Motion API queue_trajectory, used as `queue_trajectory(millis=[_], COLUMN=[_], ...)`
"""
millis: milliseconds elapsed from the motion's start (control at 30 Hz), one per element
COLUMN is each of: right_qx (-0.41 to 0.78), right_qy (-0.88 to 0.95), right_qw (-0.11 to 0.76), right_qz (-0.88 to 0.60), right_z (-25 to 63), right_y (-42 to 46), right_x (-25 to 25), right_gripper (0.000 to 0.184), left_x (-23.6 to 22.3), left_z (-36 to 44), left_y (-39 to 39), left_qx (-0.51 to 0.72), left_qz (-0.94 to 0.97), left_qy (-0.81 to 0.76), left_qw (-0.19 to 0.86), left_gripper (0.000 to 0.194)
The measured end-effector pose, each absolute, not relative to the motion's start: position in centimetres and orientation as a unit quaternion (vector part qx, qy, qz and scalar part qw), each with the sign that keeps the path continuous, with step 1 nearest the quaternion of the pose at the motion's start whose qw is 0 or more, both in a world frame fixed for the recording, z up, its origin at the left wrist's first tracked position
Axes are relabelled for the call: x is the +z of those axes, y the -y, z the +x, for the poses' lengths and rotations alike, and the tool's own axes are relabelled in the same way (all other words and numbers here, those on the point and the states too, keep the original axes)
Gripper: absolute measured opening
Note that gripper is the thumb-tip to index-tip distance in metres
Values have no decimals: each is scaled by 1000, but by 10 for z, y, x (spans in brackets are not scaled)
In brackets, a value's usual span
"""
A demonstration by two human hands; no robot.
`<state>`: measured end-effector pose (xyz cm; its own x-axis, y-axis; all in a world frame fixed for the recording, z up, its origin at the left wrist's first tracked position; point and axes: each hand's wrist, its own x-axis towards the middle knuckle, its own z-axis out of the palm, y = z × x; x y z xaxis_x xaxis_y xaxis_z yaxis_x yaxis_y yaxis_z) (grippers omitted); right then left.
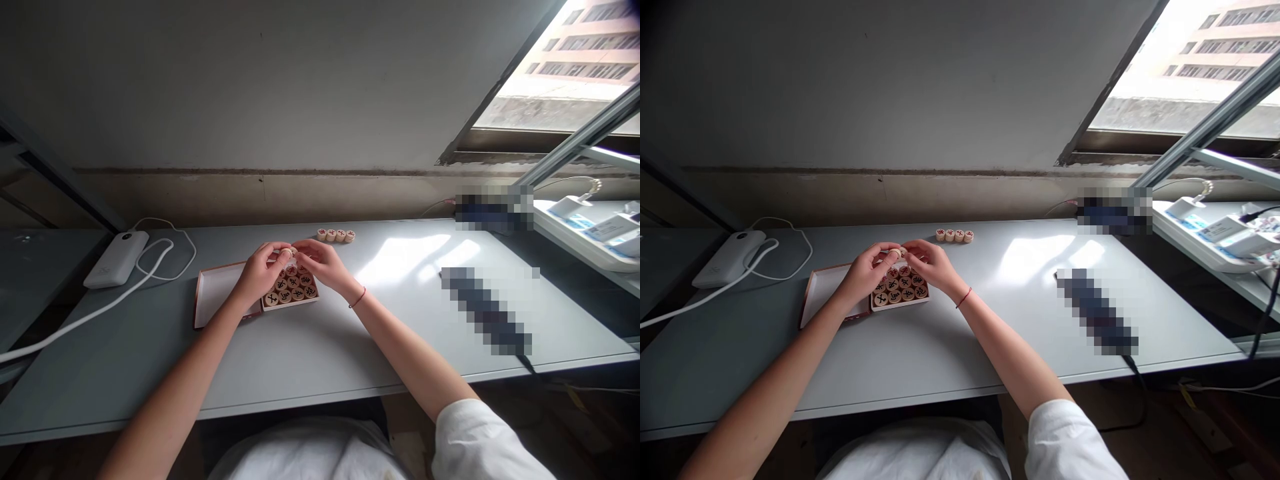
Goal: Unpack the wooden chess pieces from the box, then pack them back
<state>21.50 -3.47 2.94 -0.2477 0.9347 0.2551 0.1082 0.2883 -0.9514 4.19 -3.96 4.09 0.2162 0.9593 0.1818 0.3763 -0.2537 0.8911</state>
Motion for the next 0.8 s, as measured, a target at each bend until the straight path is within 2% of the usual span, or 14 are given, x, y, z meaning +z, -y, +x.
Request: queue_trajectory(millis=[167, 333, 433, 533, 633, 733, 800], right_qx=[339, 269, 265, 251, 189, 160, 218], right_qy=[625, 606, 603, 612, 638, 664, 688], right_qw=[490, 408, 371, 376, 376, 398, 422], right_qz=[-504, -628, -655, -649, -645, -612, -549], right_z=[234, 272, 284, 284, 275, 257, 239], right_y=[20, 4, 0, -2, 0, 10, 22], right_x=[21, 12, 5, -2, -3, 7, 17], right_gripper=[15, 18, 16, 11, 10, 18, 24], left_x=[37, 31, 30, 34, 38, 38, 34], left_z=[40, 34, 32, 34, 36, 39, 41], left_y=[35, 29, 28, 31, 36, 40, 41], left_qx=[433, 466, 471, 447, 405, 374, 363], left_qz=[640, 606, 600, 609, 632, 696, 743], left_qy=[-501, -522, -530, -534, -542, -538, -520], left_qw=[388, 378, 371, 379, 377, 294, 213], left_gripper=[30, 28, 35, 39, 42, 38, 34])
